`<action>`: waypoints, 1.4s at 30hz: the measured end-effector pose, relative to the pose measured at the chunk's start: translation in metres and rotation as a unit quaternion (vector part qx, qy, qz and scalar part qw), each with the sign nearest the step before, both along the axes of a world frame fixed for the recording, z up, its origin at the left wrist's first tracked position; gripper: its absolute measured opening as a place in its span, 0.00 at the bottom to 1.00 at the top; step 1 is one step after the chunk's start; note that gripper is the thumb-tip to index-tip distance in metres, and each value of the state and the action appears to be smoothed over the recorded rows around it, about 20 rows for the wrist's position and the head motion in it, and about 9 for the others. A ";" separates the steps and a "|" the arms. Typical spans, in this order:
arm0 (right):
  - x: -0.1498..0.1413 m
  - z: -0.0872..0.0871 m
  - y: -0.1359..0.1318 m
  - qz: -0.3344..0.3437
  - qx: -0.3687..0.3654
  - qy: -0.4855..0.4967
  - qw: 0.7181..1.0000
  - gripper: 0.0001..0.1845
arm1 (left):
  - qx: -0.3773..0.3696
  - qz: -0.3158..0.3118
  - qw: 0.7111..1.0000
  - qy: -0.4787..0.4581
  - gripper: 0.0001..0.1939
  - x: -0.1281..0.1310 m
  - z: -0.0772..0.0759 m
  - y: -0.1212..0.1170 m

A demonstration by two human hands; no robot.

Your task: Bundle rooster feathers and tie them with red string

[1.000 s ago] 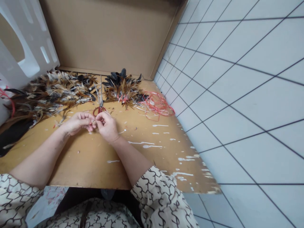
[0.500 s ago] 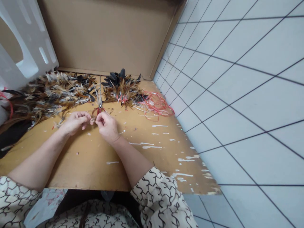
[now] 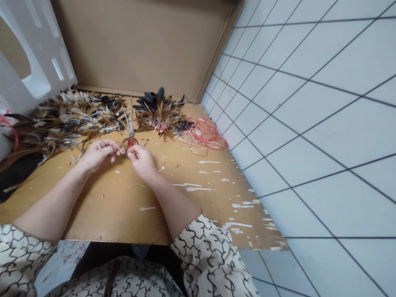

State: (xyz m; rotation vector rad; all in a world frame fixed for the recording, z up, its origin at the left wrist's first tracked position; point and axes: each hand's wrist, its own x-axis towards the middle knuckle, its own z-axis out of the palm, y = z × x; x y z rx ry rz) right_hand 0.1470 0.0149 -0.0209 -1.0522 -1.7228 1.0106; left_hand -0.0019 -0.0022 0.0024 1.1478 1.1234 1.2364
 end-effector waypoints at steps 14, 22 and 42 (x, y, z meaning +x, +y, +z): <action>0.004 0.016 -0.002 0.055 -0.226 0.318 0.919 0.10 | 0.065 0.023 0.972 0.225 0.02 0.012 -0.015 -0.003; -0.002 0.014 -0.004 0.067 -0.250 0.316 0.913 0.10 | 0.151 0.055 0.910 0.382 0.04 0.009 -0.009 -0.005; 0.002 0.004 -0.001 0.011 -0.194 0.205 0.959 0.15 | -0.006 0.037 0.998 -0.044 0.07 0.014 -0.004 -0.003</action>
